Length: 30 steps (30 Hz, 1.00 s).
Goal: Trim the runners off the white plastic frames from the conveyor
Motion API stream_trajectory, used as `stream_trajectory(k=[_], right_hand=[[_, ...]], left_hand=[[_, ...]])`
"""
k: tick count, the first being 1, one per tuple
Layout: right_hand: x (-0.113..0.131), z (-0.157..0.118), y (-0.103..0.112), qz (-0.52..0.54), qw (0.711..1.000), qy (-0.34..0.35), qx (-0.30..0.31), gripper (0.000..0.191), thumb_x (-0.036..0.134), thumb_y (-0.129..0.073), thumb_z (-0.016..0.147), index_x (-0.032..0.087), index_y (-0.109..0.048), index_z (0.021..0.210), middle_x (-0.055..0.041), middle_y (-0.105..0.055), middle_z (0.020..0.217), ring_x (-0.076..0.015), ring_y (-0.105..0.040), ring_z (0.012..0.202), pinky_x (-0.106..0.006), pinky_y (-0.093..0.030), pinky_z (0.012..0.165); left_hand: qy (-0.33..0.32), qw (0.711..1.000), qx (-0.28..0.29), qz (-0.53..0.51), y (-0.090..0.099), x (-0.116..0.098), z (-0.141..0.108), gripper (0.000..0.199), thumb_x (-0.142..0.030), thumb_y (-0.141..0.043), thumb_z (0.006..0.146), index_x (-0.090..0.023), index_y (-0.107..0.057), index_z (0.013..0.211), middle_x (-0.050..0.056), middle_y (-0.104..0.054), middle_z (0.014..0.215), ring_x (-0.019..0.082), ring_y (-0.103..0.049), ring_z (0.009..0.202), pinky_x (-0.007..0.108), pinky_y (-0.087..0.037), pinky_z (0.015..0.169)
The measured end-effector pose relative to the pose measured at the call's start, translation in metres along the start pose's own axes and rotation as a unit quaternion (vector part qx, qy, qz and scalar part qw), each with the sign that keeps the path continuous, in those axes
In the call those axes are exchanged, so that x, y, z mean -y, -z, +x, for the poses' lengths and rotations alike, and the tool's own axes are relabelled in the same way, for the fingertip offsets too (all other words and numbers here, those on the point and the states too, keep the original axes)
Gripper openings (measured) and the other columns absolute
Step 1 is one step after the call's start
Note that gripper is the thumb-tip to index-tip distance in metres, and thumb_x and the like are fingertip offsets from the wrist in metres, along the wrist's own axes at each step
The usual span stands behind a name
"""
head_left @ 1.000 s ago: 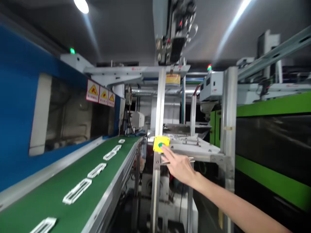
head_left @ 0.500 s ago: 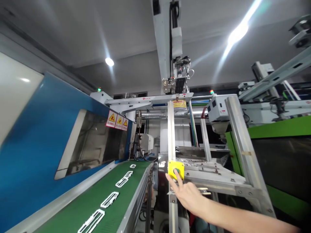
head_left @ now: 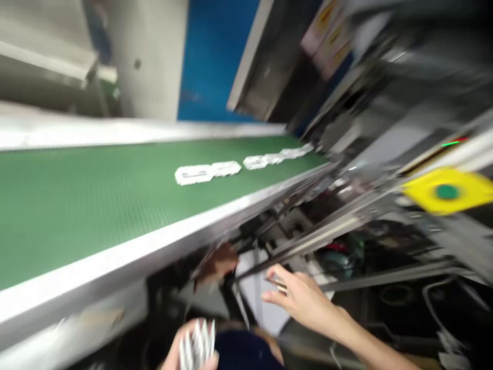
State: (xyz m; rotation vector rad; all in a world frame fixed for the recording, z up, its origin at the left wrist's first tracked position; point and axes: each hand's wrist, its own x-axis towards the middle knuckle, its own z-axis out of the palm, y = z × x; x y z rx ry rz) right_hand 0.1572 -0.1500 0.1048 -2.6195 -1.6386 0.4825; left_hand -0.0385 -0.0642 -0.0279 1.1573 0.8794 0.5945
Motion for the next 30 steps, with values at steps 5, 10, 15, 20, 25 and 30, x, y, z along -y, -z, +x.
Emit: stream_trajectory(k=[5, 10, 15, 20, 25, 30], right_hand=[[0.043, 0.006, -0.059, 0.140, 0.960, 0.159, 0.183, 0.033, 0.041, -0.029, 0.096, 0.025, -0.058, 0.100, 0.0017, -0.064, 0.077, -0.0126, -0.060, 0.070, -0.022, -0.037, 0.064], [0.058, 0.007, -0.081, 0.126, 0.926, 0.247, 0.255, 0.033, 0.050, -0.038, 0.092, 0.023, -0.057, 0.096, 0.0014, -0.065, 0.079, -0.0122, -0.059, 0.068, -0.021, -0.034, 0.061], [0.061, 0.015, -0.085, 0.087, 0.911, 0.298, 0.272, 0.041, 0.060, -0.042, 0.086, 0.023, -0.056, 0.093, 0.0008, -0.065, 0.076, -0.0134, -0.059, 0.066, -0.022, -0.031, 0.058], [0.062, 0.023, -0.085, 0.061, 0.889, 0.362, 0.274, 0.041, 0.060, -0.042, 0.085, 0.022, -0.056, 0.088, 0.0019, -0.064, 0.072, -0.0119, -0.056, 0.061, -0.022, -0.026, 0.055], [0.059, 0.025, -0.089, 0.035, 0.881, 0.404, 0.244, 0.043, 0.060, -0.036, 0.088, 0.022, -0.055, 0.089, 0.0021, -0.062, 0.071, -0.0112, -0.056, 0.061, -0.024, -0.022, 0.053], [0.058, 0.026, -0.091, 0.015, 0.877, 0.433, 0.207, 0.046, 0.061, -0.033, 0.088, 0.021, -0.055, 0.089, 0.0016, -0.061, 0.070, -0.0103, -0.053, 0.058, -0.025, -0.017, 0.051]], left_hand=[[0.064, 0.995, -0.060, -0.057, 0.010, 0.035, -0.073, 0.052, -0.038, -0.073, 0.069, -0.020, -0.048, 0.111, 0.006, -0.064, 0.102, 0.024, -0.061, 0.094, 0.035, -0.048, 0.083], [0.043, 0.992, -0.117, -0.028, 0.005, 0.035, -0.086, 0.050, -0.034, -0.074, 0.068, -0.022, -0.050, 0.110, 0.003, -0.061, 0.101, 0.019, -0.060, 0.088, 0.027, -0.050, 0.074], [0.029, 0.990, -0.140, -0.017, -0.001, 0.033, -0.095, 0.048, -0.032, -0.074, 0.069, -0.022, -0.050, 0.109, 0.002, -0.061, 0.099, 0.017, -0.061, 0.084, 0.025, -0.050, 0.071], [0.022, 0.986, -0.166, -0.016, -0.007, 0.032, -0.098, 0.047, -0.031, -0.074, 0.069, -0.022, -0.050, 0.108, 0.002, -0.061, 0.097, 0.016, -0.061, 0.081, 0.024, -0.050, 0.069], [0.019, 0.982, -0.185, -0.017, -0.011, 0.031, -0.098, 0.046, -0.030, -0.074, 0.069, -0.021, -0.051, 0.107, 0.002, -0.061, 0.095, 0.016, -0.061, 0.079, 0.024, -0.051, 0.067], [0.019, 0.982, -0.188, -0.001, -0.013, 0.030, -0.100, 0.045, -0.031, -0.074, 0.069, -0.022, -0.051, 0.107, 0.000, -0.061, 0.091, 0.014, -0.060, 0.074, 0.023, -0.050, 0.064]])
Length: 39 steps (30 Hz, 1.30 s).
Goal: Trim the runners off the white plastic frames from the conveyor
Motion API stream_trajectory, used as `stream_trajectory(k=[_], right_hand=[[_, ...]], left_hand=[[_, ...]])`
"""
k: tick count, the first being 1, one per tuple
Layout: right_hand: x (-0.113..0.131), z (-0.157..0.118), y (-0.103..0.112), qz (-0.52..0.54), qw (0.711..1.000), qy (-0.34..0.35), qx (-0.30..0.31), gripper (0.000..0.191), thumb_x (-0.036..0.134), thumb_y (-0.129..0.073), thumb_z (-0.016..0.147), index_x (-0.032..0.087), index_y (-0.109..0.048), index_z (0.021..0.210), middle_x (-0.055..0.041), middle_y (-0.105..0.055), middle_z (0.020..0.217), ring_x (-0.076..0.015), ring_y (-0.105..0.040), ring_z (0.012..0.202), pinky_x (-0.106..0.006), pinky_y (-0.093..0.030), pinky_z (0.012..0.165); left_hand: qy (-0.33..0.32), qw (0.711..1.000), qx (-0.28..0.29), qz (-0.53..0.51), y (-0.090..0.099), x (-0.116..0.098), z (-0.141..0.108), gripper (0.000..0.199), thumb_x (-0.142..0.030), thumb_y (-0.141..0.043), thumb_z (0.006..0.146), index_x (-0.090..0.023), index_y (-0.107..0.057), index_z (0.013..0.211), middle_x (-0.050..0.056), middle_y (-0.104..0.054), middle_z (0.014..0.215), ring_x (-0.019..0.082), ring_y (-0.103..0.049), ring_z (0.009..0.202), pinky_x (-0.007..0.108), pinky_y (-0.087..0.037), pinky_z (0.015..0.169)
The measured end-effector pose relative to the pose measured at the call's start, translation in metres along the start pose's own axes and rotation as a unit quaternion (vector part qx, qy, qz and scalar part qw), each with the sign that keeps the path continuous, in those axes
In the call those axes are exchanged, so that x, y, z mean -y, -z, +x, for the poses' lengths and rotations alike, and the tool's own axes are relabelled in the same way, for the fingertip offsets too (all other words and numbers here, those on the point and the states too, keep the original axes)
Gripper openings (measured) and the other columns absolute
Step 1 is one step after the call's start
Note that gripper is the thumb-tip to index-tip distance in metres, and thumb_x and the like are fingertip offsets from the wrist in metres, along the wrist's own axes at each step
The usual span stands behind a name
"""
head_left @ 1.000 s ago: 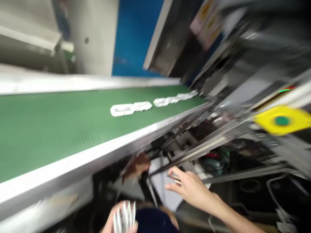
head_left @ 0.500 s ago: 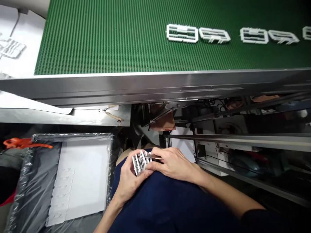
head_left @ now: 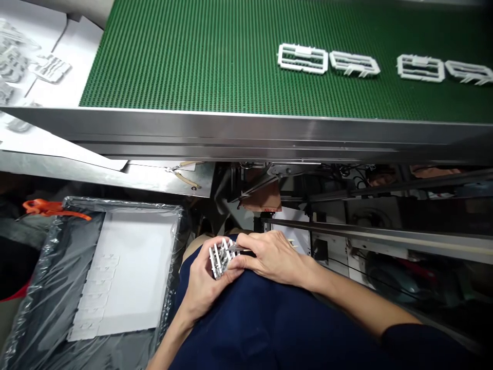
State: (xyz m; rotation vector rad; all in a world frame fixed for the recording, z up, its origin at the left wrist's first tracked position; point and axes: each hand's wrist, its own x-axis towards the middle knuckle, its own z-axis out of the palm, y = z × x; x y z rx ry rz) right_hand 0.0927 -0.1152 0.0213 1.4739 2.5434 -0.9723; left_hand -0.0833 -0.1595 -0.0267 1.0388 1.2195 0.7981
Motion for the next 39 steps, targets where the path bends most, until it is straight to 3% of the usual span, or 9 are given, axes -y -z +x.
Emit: stream_trajectory(k=[9, 15, 21, 39], right_hand=[[-0.0031, -0.0039, -0.0052, -0.061, 0.998, -0.001, -0.024, 0.052, 0.060, -0.026, 0.091, 0.020, -0.059, 0.082, 0.0003, -0.057, 0.061, -0.0086, -0.046, 0.050, -0.026, -0.011, 0.049], [-0.0044, -0.0032, -0.0024, -0.049, 0.998, -0.015, -0.021, 0.054, 0.068, -0.032, 0.084, 0.021, -0.059, 0.086, 0.0005, -0.059, 0.065, -0.0091, -0.048, 0.052, -0.025, -0.012, 0.050], [-0.0059, -0.0007, -0.0004, -0.051, 0.999, 0.007, -0.008, 0.052, 0.063, -0.029, 0.089, 0.019, -0.058, 0.087, -0.0002, -0.058, 0.065, -0.0096, -0.048, 0.054, -0.025, -0.012, 0.049], [-0.0062, -0.0052, -0.0091, -0.102, 0.993, 0.011, -0.051, 0.052, 0.064, -0.027, 0.088, 0.023, -0.059, 0.085, 0.0011, -0.055, 0.059, -0.0086, -0.043, 0.050, -0.026, -0.009, 0.049]], left_hand=[[0.010, 1.000, 0.007, 0.017, -0.0015, 0.0026, 0.0006, 0.046, -0.032, -0.074, 0.070, -0.022, -0.052, 0.109, 0.002, -0.061, 0.101, 0.018, -0.061, 0.083, 0.026, -0.050, 0.070], [0.011, 1.000, 0.013, 0.016, -0.0011, 0.0045, 0.0015, 0.048, -0.032, -0.075, 0.069, -0.024, -0.051, 0.110, 0.001, -0.061, 0.100, 0.017, -0.060, 0.082, 0.024, -0.050, 0.068], [0.009, 1.000, 0.021, 0.012, -0.0007, 0.0040, 0.0017, 0.047, -0.031, -0.075, 0.069, -0.023, -0.052, 0.109, 0.001, -0.060, 0.100, 0.016, -0.059, 0.081, 0.024, -0.049, 0.068], [-0.009, 0.999, 0.031, 0.010, -0.0020, 0.0099, 0.0026, 0.045, -0.029, -0.074, 0.070, -0.025, -0.053, 0.109, 0.000, -0.058, 0.104, 0.015, -0.057, 0.088, 0.023, -0.048, 0.075]])
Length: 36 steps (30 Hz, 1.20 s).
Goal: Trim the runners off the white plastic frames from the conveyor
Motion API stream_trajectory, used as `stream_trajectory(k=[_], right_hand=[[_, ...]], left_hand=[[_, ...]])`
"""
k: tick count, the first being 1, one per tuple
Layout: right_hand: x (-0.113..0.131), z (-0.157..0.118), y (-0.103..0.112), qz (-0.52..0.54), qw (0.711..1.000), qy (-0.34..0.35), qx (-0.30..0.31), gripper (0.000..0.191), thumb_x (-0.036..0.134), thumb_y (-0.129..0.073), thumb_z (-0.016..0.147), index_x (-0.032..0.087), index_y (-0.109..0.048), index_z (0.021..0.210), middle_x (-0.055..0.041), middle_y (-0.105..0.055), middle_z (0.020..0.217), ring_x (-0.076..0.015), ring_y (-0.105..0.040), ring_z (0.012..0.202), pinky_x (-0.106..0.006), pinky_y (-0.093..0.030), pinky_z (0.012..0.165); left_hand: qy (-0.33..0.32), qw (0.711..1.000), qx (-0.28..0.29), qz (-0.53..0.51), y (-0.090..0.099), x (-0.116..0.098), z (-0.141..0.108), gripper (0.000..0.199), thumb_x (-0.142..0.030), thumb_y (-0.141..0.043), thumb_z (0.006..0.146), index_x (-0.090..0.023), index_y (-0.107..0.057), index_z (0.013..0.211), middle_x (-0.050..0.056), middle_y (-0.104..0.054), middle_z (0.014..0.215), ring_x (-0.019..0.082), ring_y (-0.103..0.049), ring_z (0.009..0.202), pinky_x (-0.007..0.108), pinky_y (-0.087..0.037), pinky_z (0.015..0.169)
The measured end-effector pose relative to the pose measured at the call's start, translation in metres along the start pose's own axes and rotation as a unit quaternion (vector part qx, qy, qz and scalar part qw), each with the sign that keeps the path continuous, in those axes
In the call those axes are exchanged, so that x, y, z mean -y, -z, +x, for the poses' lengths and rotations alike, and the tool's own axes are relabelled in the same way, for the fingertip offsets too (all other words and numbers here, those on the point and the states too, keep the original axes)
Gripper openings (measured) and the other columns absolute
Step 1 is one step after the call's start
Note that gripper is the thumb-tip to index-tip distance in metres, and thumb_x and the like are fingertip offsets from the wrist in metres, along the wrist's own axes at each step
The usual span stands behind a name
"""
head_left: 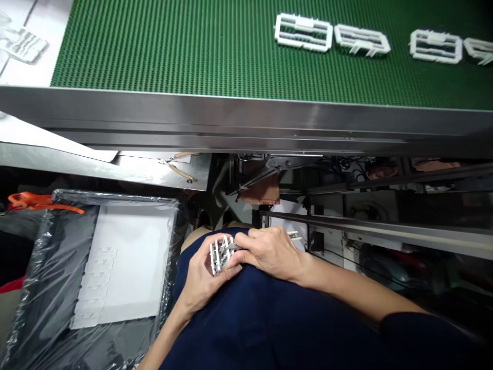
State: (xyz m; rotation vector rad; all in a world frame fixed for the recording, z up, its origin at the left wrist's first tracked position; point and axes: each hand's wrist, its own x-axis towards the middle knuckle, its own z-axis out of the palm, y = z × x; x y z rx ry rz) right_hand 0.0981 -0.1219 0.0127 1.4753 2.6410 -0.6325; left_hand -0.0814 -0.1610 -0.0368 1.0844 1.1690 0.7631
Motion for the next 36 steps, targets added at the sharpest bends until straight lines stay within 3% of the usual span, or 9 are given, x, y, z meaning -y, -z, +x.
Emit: stream_trajectory(k=[11, 19, 23, 26, 30, 36], right_hand=[[0.001, 0.004, 0.001, 0.042, 0.999, -0.030, 0.018, 0.049, 0.065, -0.033, 0.086, 0.022, -0.056, 0.086, 0.0007, -0.059, 0.062, -0.0116, -0.051, 0.052, -0.025, -0.013, 0.048], [0.001, 0.006, 0.012, 0.243, 0.969, -0.036, 0.011, 0.038, 0.056, -0.049, 0.084, 0.021, -0.048, 0.100, 0.0030, -0.064, 0.077, -0.0092, -0.056, 0.059, -0.020, -0.032, 0.056], [-0.003, 0.004, 0.017, 0.192, 0.980, -0.029, 0.031, 0.025, 0.040, -0.036, 0.095, 0.020, -0.051, 0.099, 0.0017, -0.061, 0.075, -0.0103, -0.056, 0.062, -0.021, -0.033, 0.057], [-0.008, -0.003, 0.014, 0.126, 0.992, 0.029, -0.005, 0.027, 0.029, -0.032, 0.097, 0.017, -0.055, 0.102, -0.0017, -0.061, 0.079, -0.0111, -0.055, 0.067, -0.023, -0.034, 0.059], [-0.013, -0.013, 0.008, 0.043, 0.994, 0.081, -0.061, 0.027, 0.030, -0.038, 0.095, 0.018, -0.059, 0.107, 0.0003, -0.054, 0.068, -0.0105, -0.047, 0.058, -0.024, -0.030, 0.054], [-0.003, -0.019, 0.010, 0.066, 0.996, 0.023, -0.047, 0.028, 0.036, -0.038, 0.094, 0.022, -0.062, 0.100, -0.0007, -0.049, 0.073, -0.0112, -0.044, 0.065, -0.024, -0.030, 0.055]], left_hand=[[0.007, 1.000, -0.003, 0.006, 0.004, 0.000, 0.001, 0.047, -0.031, -0.075, 0.070, -0.025, -0.052, 0.111, 0.001, -0.058, 0.106, 0.016, -0.056, 0.090, 0.023, -0.047, 0.076], [0.007, 1.000, -0.017, 0.020, 0.003, -0.003, 0.001, 0.047, -0.033, -0.073, 0.070, -0.022, -0.053, 0.111, 0.002, -0.061, 0.101, 0.016, -0.059, 0.082, 0.023, -0.048, 0.067], [-0.002, 1.000, -0.022, 0.021, 0.003, -0.004, 0.001, 0.048, -0.032, -0.074, 0.069, -0.022, -0.053, 0.111, 0.002, -0.061, 0.102, 0.016, -0.059, 0.082, 0.024, -0.049, 0.070], [0.000, 1.000, -0.024, 0.016, 0.003, -0.003, 0.001, 0.049, -0.032, -0.074, 0.069, -0.022, -0.052, 0.112, 0.002, -0.061, 0.104, 0.017, -0.059, 0.085, 0.024, -0.048, 0.073], [0.006, 1.000, -0.014, 0.005, 0.003, -0.002, -0.002, 0.049, -0.032, -0.072, 0.071, -0.023, -0.051, 0.114, 0.003, -0.060, 0.107, 0.018, -0.058, 0.092, 0.026, -0.047, 0.077], [0.001, 0.999, 0.012, -0.032, 0.001, 0.001, -0.003, 0.044, -0.032, -0.069, 0.075, -0.025, -0.049, 0.114, 0.002, -0.059, 0.106, 0.019, -0.057, 0.094, 0.027, -0.045, 0.079]])
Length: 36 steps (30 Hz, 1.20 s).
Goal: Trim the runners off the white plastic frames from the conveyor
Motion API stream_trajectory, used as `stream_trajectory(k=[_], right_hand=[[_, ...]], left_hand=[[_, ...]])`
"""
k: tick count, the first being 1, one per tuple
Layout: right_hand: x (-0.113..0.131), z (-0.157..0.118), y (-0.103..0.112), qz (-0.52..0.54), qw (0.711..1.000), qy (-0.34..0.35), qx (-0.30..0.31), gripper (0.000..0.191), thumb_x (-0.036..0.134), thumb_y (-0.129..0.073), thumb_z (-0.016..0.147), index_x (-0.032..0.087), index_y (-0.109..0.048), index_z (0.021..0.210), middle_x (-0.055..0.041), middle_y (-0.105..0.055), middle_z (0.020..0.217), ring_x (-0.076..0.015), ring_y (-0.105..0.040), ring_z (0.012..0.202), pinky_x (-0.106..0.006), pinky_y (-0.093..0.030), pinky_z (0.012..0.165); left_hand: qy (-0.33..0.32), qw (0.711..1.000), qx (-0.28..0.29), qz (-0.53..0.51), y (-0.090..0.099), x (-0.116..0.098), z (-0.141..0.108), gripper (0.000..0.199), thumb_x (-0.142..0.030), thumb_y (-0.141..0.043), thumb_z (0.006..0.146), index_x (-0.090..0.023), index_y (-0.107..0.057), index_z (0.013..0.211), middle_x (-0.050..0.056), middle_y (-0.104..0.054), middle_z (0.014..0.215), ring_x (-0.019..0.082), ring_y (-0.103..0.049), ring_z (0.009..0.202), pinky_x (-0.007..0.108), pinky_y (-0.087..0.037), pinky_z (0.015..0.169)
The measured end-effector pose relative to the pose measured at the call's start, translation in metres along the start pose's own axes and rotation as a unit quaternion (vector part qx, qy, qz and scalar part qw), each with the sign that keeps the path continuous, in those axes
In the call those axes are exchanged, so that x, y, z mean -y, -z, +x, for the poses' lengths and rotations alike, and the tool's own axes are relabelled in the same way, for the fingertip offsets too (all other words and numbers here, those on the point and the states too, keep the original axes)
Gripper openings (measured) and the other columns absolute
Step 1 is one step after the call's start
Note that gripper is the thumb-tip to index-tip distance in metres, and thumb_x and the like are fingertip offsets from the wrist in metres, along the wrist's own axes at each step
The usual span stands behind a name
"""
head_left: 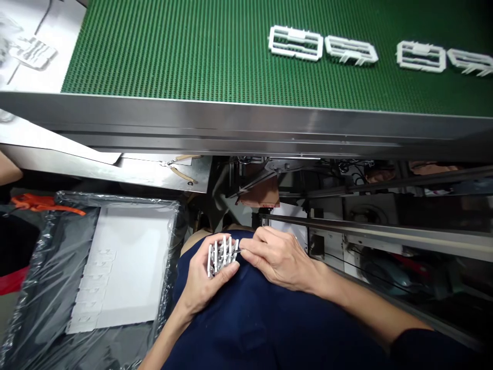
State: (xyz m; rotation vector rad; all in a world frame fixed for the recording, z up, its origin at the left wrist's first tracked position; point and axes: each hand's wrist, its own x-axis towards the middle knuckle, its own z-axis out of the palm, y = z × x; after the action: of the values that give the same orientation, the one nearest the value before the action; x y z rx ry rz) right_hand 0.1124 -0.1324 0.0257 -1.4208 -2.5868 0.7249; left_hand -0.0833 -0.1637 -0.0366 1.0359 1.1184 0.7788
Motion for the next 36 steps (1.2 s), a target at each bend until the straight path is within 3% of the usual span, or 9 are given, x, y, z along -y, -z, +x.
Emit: stream_trajectory(k=[5, 9, 27, 36], right_hand=[[0.010, -0.004, 0.000, 0.026, 0.999, -0.043, 0.007, 0.029, 0.040, -0.040, 0.093, 0.024, -0.059, 0.106, -0.0017, -0.050, 0.080, -0.0121, -0.047, 0.072, -0.023, -0.032, 0.058], [0.010, -0.006, 0.001, 0.048, 0.998, -0.035, 0.024, 0.031, 0.038, -0.038, 0.094, 0.022, -0.057, 0.112, -0.0008, -0.052, 0.077, -0.0098, -0.046, 0.062, -0.023, -0.032, 0.054], [0.011, -0.003, 0.008, 0.084, 0.993, -0.043, 0.065, 0.026, 0.034, -0.038, 0.094, 0.019, -0.058, 0.102, 0.0003, -0.054, 0.071, -0.0102, -0.047, 0.059, -0.024, -0.033, 0.055], [0.015, -0.005, 0.002, 0.064, 0.994, -0.065, 0.064, 0.031, 0.034, -0.034, 0.095, 0.018, -0.059, 0.104, -0.0023, -0.058, 0.075, -0.0119, -0.054, 0.064, -0.025, -0.039, 0.057]], left_hand=[[-0.004, 1.000, -0.012, -0.020, -0.004, 0.001, 0.001, 0.040, -0.034, -0.068, 0.075, -0.023, -0.051, 0.110, 0.003, -0.059, 0.102, 0.019, -0.057, 0.091, 0.027, -0.046, 0.076], [-0.018, 1.000, -0.016, -0.006, -0.005, 0.000, 0.001, 0.037, -0.035, -0.066, 0.076, -0.021, -0.052, 0.108, 0.003, -0.060, 0.099, 0.020, -0.058, 0.089, 0.028, -0.046, 0.076], [-0.094, 0.989, -0.022, 0.111, -0.005, -0.002, 0.007, 0.027, -0.033, -0.057, 0.082, -0.021, -0.054, 0.106, 0.004, -0.061, 0.097, 0.020, -0.058, 0.088, 0.030, -0.046, 0.078], [-0.084, 0.989, -0.029, 0.119, -0.008, -0.005, 0.007, 0.023, -0.033, -0.053, 0.085, -0.020, -0.055, 0.103, 0.005, -0.062, 0.094, 0.020, -0.059, 0.085, 0.031, -0.046, 0.076]])
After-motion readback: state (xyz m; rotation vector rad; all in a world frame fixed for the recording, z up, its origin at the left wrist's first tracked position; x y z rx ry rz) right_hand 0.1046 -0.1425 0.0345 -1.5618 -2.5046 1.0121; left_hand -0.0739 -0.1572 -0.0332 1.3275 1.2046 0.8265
